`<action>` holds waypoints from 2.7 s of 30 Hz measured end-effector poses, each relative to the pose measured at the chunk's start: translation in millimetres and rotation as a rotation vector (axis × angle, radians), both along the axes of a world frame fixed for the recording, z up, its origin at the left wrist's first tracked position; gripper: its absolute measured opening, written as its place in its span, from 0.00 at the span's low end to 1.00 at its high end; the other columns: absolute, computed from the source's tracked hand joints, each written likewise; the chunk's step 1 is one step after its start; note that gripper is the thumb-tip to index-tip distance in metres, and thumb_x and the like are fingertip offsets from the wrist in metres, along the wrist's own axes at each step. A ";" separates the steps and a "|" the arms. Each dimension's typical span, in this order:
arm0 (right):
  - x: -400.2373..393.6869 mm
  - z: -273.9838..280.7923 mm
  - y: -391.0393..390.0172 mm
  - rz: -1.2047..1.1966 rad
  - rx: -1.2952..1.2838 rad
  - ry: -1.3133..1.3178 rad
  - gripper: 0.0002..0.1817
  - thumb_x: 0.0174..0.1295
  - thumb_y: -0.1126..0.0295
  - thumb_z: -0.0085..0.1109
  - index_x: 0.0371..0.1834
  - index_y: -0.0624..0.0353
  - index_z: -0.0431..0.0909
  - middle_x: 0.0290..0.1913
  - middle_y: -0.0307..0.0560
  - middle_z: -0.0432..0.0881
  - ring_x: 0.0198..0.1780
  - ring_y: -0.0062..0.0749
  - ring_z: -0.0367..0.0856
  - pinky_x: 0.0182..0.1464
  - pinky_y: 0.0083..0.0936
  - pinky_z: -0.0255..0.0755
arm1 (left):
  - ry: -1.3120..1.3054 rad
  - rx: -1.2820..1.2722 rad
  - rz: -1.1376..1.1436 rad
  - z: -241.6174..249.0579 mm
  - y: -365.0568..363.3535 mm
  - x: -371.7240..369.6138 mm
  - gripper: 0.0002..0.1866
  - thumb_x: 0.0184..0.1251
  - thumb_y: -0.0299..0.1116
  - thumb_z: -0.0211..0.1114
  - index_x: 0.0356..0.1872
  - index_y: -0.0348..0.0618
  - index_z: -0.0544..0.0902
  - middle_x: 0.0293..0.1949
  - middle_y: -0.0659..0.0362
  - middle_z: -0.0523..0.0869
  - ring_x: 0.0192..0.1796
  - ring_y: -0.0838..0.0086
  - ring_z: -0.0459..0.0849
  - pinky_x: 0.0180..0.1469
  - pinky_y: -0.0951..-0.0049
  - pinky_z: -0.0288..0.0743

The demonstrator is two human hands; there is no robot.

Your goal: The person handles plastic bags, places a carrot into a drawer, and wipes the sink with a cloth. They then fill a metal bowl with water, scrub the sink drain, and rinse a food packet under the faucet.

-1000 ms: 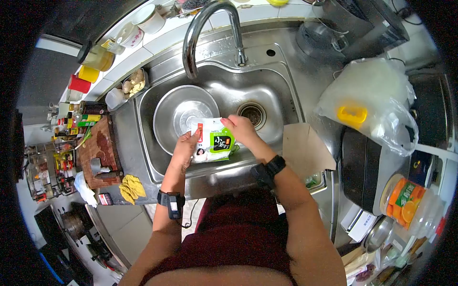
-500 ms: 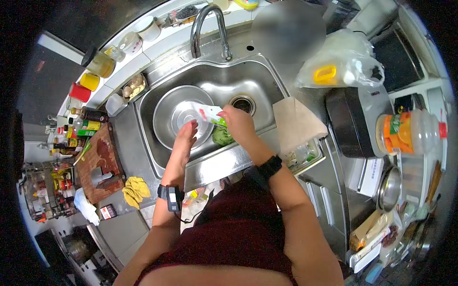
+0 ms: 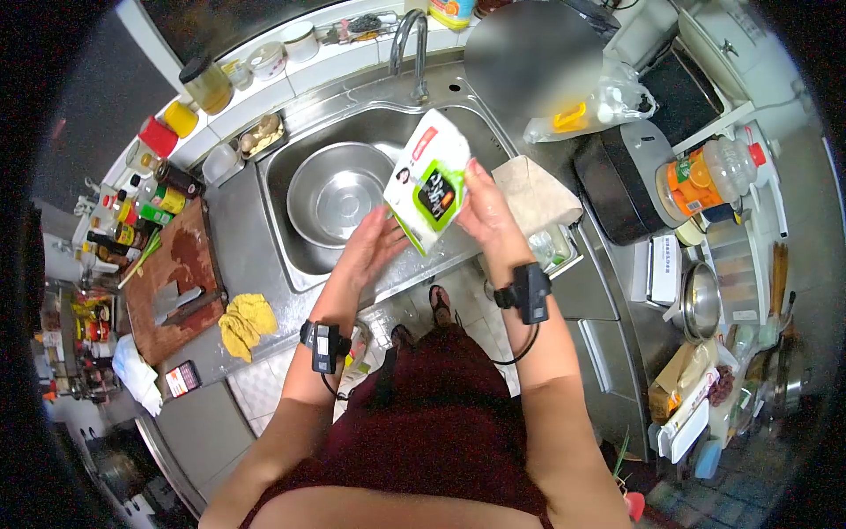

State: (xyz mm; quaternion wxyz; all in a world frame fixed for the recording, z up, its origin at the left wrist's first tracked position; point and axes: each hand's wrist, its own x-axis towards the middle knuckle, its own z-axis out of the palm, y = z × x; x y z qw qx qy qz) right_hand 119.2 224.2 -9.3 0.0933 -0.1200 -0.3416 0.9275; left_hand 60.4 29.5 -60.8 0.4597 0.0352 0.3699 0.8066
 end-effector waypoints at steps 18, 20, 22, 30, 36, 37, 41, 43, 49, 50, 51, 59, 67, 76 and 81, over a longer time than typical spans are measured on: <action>26.8 59.4 27.5 0.059 -0.069 0.178 0.18 0.67 0.63 0.42 0.54 0.64 0.65 0.52 0.51 0.74 0.52 0.34 0.74 0.55 0.33 0.71 | 0.156 0.164 0.271 60.9 20.4 45.3 0.22 0.60 0.23 0.59 0.55 0.45 0.64 0.47 0.56 0.79 0.46 0.73 0.81 0.43 0.74 0.81; 31.5 62.7 30.8 0.075 -0.065 0.190 0.18 0.67 0.63 0.42 0.54 0.64 0.66 0.52 0.51 0.74 0.52 0.35 0.74 0.55 0.34 0.71 | 0.181 0.157 0.261 60.2 24.8 46.8 0.22 0.60 0.23 0.59 0.55 0.45 0.64 0.47 0.56 0.78 0.46 0.73 0.81 0.43 0.75 0.81; 35.2 64.4 37.2 0.079 -0.091 0.185 0.17 0.67 0.64 0.42 0.53 0.65 0.67 0.51 0.53 0.75 0.52 0.37 0.75 0.56 0.37 0.70 | 0.196 0.157 0.247 59.7 30.0 48.8 0.22 0.61 0.23 0.58 0.55 0.45 0.64 0.48 0.56 0.78 0.47 0.73 0.81 0.43 0.75 0.81; 50.3 45.8 53.6 -0.012 -0.012 0.075 0.21 0.66 0.59 0.44 0.55 0.64 0.66 0.54 0.51 0.73 0.55 0.36 0.73 0.58 0.36 0.67 | 0.167 0.067 0.192 50.6 41.4 54.8 0.22 0.62 0.24 0.56 0.57 0.46 0.64 0.47 0.58 0.79 0.45 0.76 0.81 0.39 0.79 0.80; 85.9 40.7 43.0 -0.060 0.590 -0.273 0.17 0.61 0.60 0.53 0.46 0.60 0.75 0.40 0.38 0.79 0.39 0.20 0.75 0.45 0.20 0.68 | 0.149 -0.168 0.129 25.4 43.1 57.4 0.20 0.61 0.27 0.59 0.54 0.48 0.68 0.41 0.64 0.80 0.38 0.83 0.81 0.28 0.88 0.77; 94.6 27.5 46.7 -0.034 0.700 -0.287 0.15 0.62 0.63 0.52 0.46 0.61 0.75 0.42 0.38 0.79 0.43 0.19 0.75 0.48 0.20 0.69 | 0.151 -0.186 0.047 7.6 40.3 52.1 0.23 0.58 0.26 0.63 0.54 0.48 0.67 0.43 0.61 0.79 0.42 0.77 0.80 0.37 0.80 0.76; 135.6 -4.6 39.1 -0.132 0.722 -0.294 0.11 0.61 0.66 0.55 0.40 0.63 0.79 0.34 0.33 0.79 0.36 0.13 0.72 0.42 0.14 0.65 | 0.243 -0.285 -0.112 -18.2 56.3 65.9 0.16 0.57 0.26 0.64 0.46 0.47 0.71 0.35 0.66 0.80 0.32 0.84 0.79 0.28 0.88 0.73; 162.2 -15.0 39.3 -0.220 0.846 -0.385 0.11 0.60 0.64 0.55 0.34 0.62 0.78 0.27 0.32 0.76 0.31 0.13 0.67 0.35 0.16 0.63 | 0.252 -0.305 -0.250 -27.1 67.8 73.6 0.13 0.58 0.27 0.63 0.43 0.47 0.72 0.30 0.67 0.79 0.28 0.85 0.77 0.26 0.88 0.72; 261.4 -54.4 44.7 -0.463 0.850 -0.632 0.15 0.60 0.60 0.55 0.26 0.62 0.75 0.18 0.37 0.66 0.24 0.17 0.59 0.25 0.22 0.58 | 0.193 -0.248 -0.746 -107.4 110.0 106.9 0.17 0.64 0.36 0.59 0.51 0.44 0.70 0.36 0.62 0.79 0.30 0.79 0.78 0.30 0.84 0.74; 278.4 -76.8 47.5 -0.507 0.820 -0.642 0.14 0.60 0.61 0.54 0.27 0.61 0.75 0.18 0.39 0.68 0.23 0.19 0.62 0.26 0.23 0.59 | 0.220 -0.355 -0.722 -103.5 118.0 122.8 0.19 0.63 0.36 0.59 0.53 0.44 0.68 0.39 0.62 0.78 0.33 0.78 0.77 0.32 0.83 0.74; 295.1 -101.3 48.7 -0.547 0.787 -0.650 0.13 0.59 0.62 0.54 0.27 0.61 0.75 0.19 0.41 0.70 0.23 0.21 0.65 0.26 0.23 0.61 | 0.247 -0.464 -0.695 -96.3 124.7 140.7 0.21 0.63 0.36 0.59 0.56 0.44 0.67 0.41 0.61 0.77 0.36 0.77 0.77 0.34 0.81 0.74; 383.7 -124.3 40.4 -0.144 1.627 -1.064 0.05 0.50 0.70 0.52 0.29 0.48 0.76 0.32 0.40 0.79 0.40 0.36 0.77 0.59 0.46 0.55 | 0.631 -0.458 -0.868 -103.1 171.8 210.4 0.40 0.52 0.39 0.69 0.64 0.42 0.58 0.60 0.52 0.66 0.60 0.68 0.66 0.58 0.67 0.62; 385.6 -82.5 79.4 -0.133 1.600 -0.602 0.06 0.57 0.68 0.50 0.31 0.54 0.78 0.33 0.45 0.79 0.41 0.39 0.77 0.57 0.43 0.60 | 0.590 -0.154 -1.029 -65.5 189.6 208.1 0.53 0.41 0.40 0.76 0.67 0.41 0.51 0.68 0.53 0.55 0.69 0.66 0.54 0.66 0.69 0.50; 234.3 -63.9 104.2 -0.195 1.154 -0.178 0.07 0.57 0.74 0.52 0.37 0.64 0.76 0.32 0.52 0.80 0.35 0.40 0.78 0.40 0.27 0.71 | 0.768 -0.092 -0.977 8.9 129.5 152.7 0.51 0.40 0.34 0.76 0.67 0.43 0.54 0.63 0.61 0.62 0.61 0.76 0.62 0.61 0.73 0.57; 144.9 -78.7 89.2 -0.014 0.974 -0.107 0.10 0.59 0.73 0.53 0.43 0.62 0.75 0.39 0.44 0.80 0.43 0.30 0.76 0.46 0.25 0.69 | 0.589 -0.604 -0.463 3.7 78.7 128.8 0.20 0.64 0.51 0.55 0.42 0.43 0.74 0.37 0.65 0.76 0.38 0.80 0.73 0.43 0.79 0.67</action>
